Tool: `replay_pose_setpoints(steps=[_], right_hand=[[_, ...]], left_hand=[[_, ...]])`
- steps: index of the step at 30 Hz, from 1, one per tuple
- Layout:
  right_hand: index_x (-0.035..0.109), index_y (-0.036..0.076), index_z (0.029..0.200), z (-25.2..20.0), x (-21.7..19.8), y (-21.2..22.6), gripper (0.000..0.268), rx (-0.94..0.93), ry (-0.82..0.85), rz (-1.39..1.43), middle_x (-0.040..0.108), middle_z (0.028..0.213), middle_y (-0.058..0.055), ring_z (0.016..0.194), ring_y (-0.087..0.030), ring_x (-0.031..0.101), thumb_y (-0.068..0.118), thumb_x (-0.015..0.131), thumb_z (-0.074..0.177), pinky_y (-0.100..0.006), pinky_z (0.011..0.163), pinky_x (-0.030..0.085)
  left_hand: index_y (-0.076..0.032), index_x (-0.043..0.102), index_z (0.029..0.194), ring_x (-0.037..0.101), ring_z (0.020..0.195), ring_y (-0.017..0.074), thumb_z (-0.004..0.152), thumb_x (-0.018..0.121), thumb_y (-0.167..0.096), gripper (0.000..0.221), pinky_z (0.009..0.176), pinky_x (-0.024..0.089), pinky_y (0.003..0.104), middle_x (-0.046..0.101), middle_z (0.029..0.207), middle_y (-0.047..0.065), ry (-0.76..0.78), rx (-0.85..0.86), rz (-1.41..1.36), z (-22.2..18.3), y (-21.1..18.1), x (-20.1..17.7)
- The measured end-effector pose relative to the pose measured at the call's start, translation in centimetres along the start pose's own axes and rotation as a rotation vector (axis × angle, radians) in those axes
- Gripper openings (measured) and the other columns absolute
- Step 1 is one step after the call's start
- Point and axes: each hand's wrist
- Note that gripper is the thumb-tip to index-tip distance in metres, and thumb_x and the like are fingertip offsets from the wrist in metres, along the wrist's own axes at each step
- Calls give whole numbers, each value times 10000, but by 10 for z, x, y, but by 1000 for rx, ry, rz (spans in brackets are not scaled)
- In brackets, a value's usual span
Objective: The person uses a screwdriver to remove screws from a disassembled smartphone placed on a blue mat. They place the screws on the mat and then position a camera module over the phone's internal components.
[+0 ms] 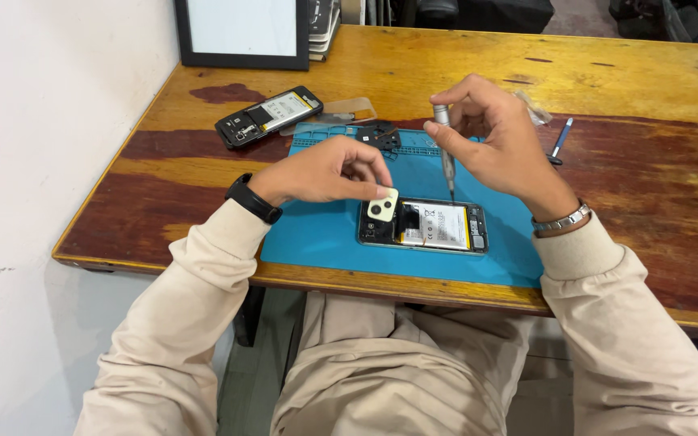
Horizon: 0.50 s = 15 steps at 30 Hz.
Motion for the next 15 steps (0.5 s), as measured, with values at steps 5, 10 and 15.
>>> replay_pose_setpoints(steps=[5,10,15], right_hand=[[621,38,1176,-1,-1,1,208,-15,-18,-30,581,780,37,684,-5,552,49,752,1014,-182,584,427],[627,34,1171,-1,-1,2,216,-5,-27,-62,573,774,29,673,-8,532,54,765,1006,-185,578,417],[622,28,1174,-2,-1,2,214,-24,-21,-61,586,785,29,687,-8,543,49,761,1013,-184,587,426]], left_hand=[[-40,705,855,639,774,54,889,812,-247,235,704,515,228,732,853,-7,21,-47,20,-1,3,2],[-71,696,922,585,731,51,873,799,-259,220,630,482,236,712,878,-50,1,25,101,-1,-4,0],[-132,767,1169,609,707,110,868,780,-256,325,617,492,264,721,873,-1,14,122,395,-4,-13,-2]])
Point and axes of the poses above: each hand's wrist, its own z-axis towards the middle knuckle, its own x-axis out of the palm, y = z × x
